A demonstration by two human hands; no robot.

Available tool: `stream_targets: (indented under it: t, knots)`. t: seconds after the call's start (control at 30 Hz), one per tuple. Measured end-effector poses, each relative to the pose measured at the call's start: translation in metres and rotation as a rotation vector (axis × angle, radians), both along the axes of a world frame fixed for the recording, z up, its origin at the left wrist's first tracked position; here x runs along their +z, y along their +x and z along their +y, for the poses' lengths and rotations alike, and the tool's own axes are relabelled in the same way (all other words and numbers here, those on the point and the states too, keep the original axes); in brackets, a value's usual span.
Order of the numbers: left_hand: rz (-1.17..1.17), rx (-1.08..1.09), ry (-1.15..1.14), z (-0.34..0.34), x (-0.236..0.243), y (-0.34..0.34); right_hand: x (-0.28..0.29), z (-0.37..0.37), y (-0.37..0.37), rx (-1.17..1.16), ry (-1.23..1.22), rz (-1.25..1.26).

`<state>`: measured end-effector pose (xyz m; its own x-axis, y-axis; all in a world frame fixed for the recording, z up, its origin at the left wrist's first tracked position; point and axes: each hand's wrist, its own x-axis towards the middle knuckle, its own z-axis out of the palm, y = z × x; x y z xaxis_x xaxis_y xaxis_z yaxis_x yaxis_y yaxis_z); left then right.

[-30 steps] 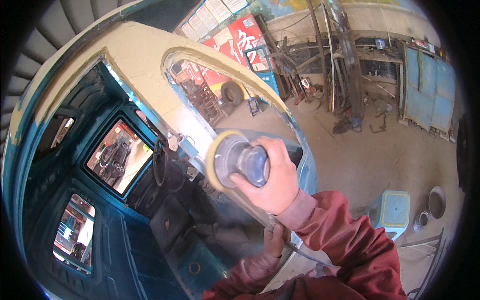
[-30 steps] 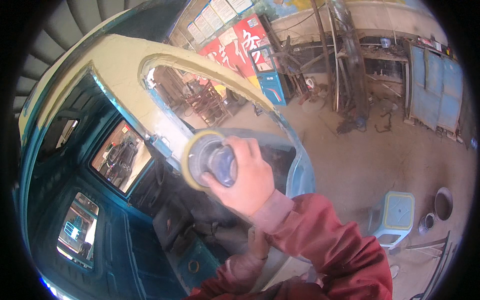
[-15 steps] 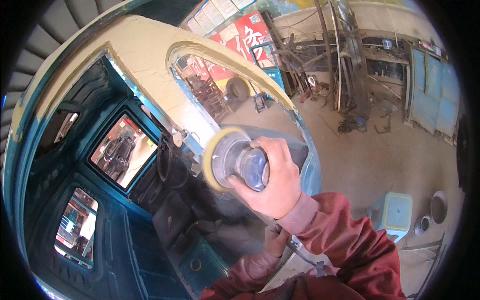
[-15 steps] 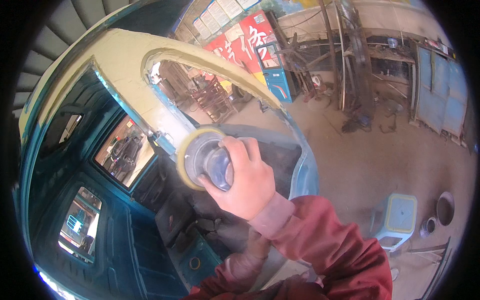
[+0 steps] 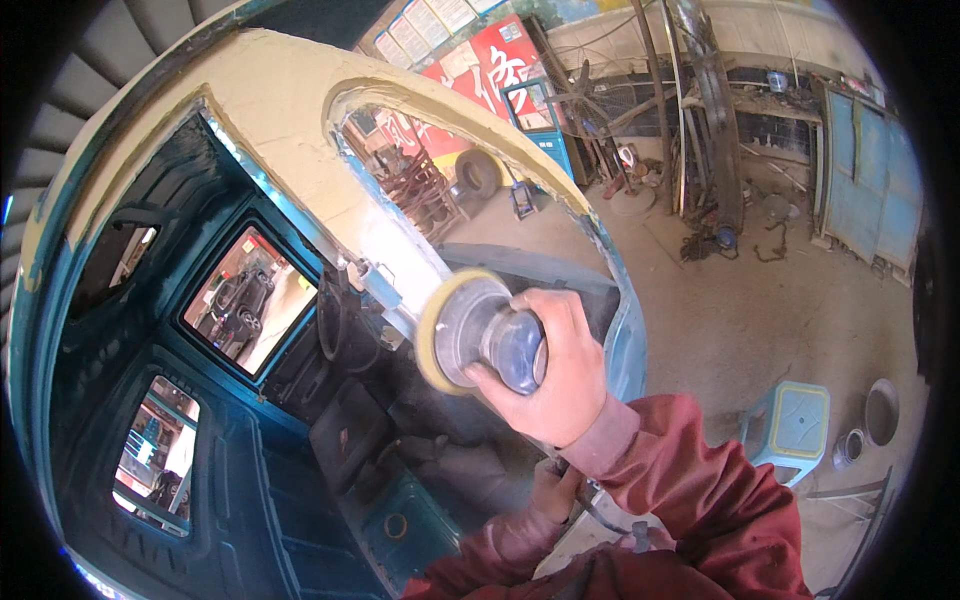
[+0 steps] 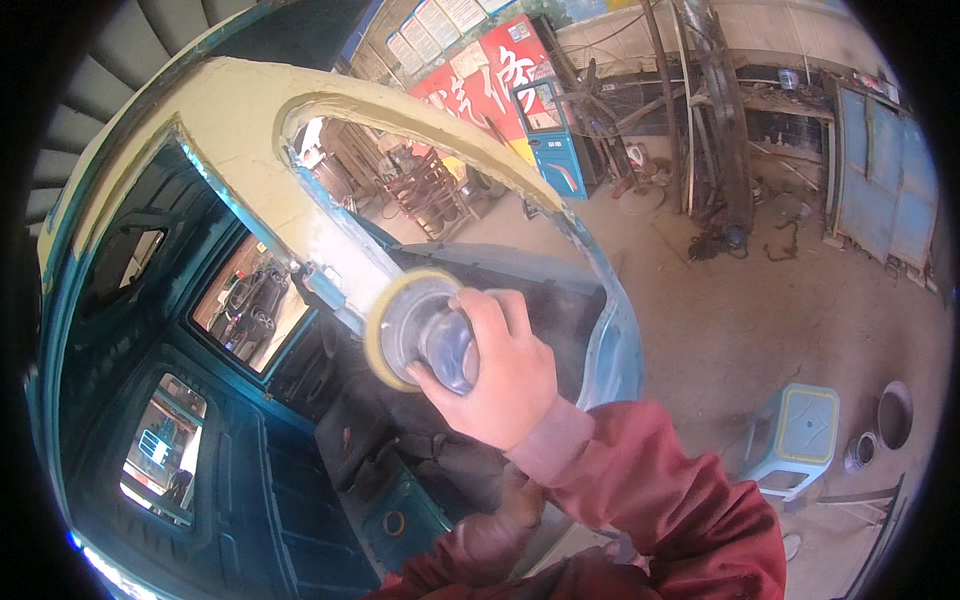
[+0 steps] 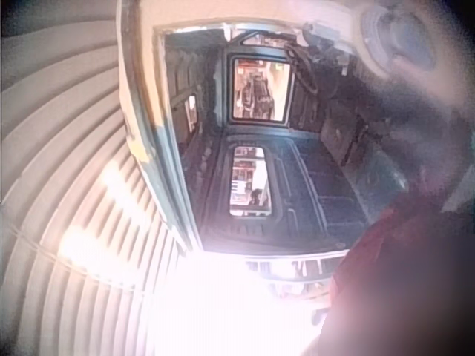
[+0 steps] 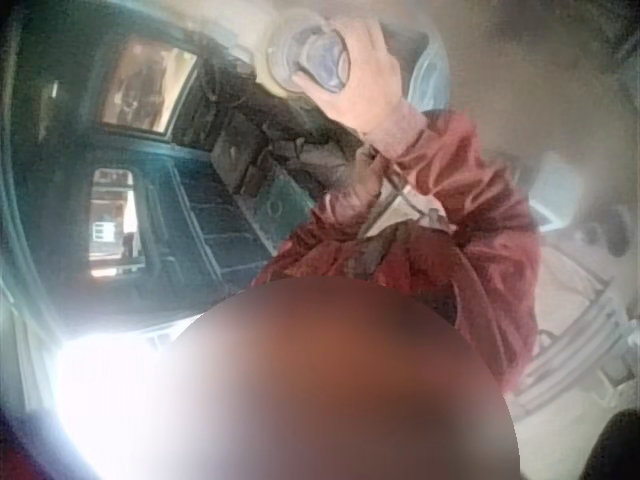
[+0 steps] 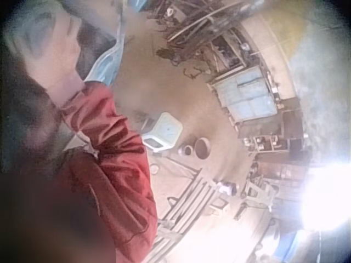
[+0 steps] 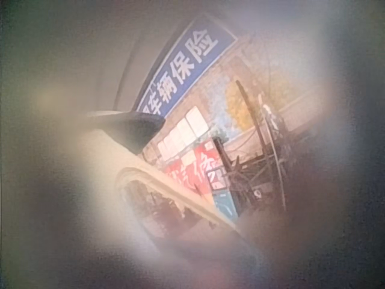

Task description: The person uses a handheld orbital sander to sand the exterior surface of a teal car door. They move the sander along the door panel and frame, pausing briefly to wipe the surface with their hand before continuing.

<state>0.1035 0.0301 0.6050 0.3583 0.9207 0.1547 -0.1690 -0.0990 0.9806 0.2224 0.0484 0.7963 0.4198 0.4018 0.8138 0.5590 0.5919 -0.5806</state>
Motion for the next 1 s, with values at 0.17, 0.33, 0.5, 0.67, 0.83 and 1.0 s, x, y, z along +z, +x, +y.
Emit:
stream_targets:
  t: [0.17, 0.33, 0.5, 0.67, 0.83, 1.0]
  knots:
    - [-0.028, -0.017, -0.031, -0.001, 0.007, 0.001, 0.005, 0.003, 0.002, 0.035, -0.010, 0.042]
    - [0.019, -0.011, -0.069, 0.000, 0.002, -0.004, -0.005, 0.009, 0.003, -0.016, -0.018, -0.011]
    - [0.265, 0.039, -0.341, -0.023, -0.031, -0.016, -0.047, -0.008, -0.002, 0.046, -0.105, 0.097]
    - [0.089, 0.019, -0.162, -0.009, -0.016, -0.017, -0.028, 0.002, -0.005, 0.038, -0.045, 0.058]
    - [0.154, -0.076, -0.270, -0.003, -0.021, -0.025, -0.035, 0.010, 0.001, 0.006, -0.103, 0.099]
    - [0.383, 0.036, -0.345, -0.031, -0.077, -0.039, -0.087, -0.014, -0.007, 0.011, -0.136, 0.131]
